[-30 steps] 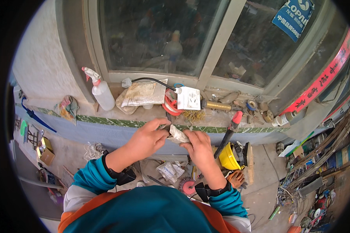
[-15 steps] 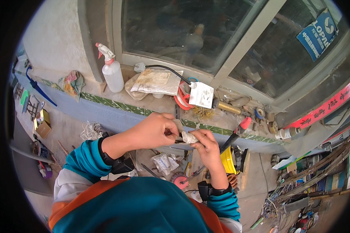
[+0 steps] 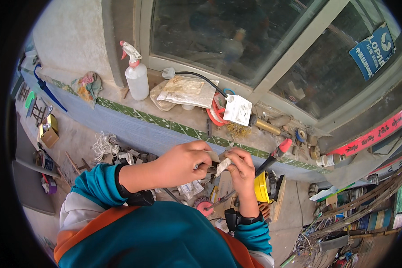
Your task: The person wipes a textured wall with a cloth, then moves to a windowsill to handle a spray bottle, gloves, and other small items. They pick up and inspect several objects, including a plastic bag and a small container, and place them back on the sill. The person also picks up a broom and a small white object, then continues to tidy the area.
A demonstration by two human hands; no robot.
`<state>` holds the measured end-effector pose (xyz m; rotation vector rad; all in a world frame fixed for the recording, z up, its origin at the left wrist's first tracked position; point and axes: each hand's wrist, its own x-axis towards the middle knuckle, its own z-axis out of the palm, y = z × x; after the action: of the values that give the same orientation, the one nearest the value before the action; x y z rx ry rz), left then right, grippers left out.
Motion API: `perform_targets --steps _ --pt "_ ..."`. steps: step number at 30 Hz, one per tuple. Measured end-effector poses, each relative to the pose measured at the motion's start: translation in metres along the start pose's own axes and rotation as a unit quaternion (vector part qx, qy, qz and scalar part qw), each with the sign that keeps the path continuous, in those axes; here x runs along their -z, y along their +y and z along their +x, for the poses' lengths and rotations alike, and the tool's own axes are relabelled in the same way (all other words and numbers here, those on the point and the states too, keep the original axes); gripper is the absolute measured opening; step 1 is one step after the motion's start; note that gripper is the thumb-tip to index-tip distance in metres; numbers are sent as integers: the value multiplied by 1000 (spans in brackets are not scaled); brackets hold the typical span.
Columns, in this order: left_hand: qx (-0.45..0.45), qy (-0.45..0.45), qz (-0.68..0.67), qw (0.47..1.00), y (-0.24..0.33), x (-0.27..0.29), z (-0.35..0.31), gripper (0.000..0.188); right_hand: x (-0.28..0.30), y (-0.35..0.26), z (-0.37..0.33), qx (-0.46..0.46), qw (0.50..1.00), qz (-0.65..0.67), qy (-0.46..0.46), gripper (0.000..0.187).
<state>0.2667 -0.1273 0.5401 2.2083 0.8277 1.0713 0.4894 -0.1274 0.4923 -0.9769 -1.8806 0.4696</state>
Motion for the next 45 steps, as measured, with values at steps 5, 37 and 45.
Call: perform_targets --steps 5,37,45 --pt "-94 78 122 985 -12 -9 -5 10 -8 -22 7 5 990 -138 4 53" --pt "136 -1 -242 961 -71 48 -10 12 5 -8 2 -124 971 -188 -76 43" --pt "249 2 -285 926 -51 37 -12 17 1 -2 -1 81 918 -386 46 43"
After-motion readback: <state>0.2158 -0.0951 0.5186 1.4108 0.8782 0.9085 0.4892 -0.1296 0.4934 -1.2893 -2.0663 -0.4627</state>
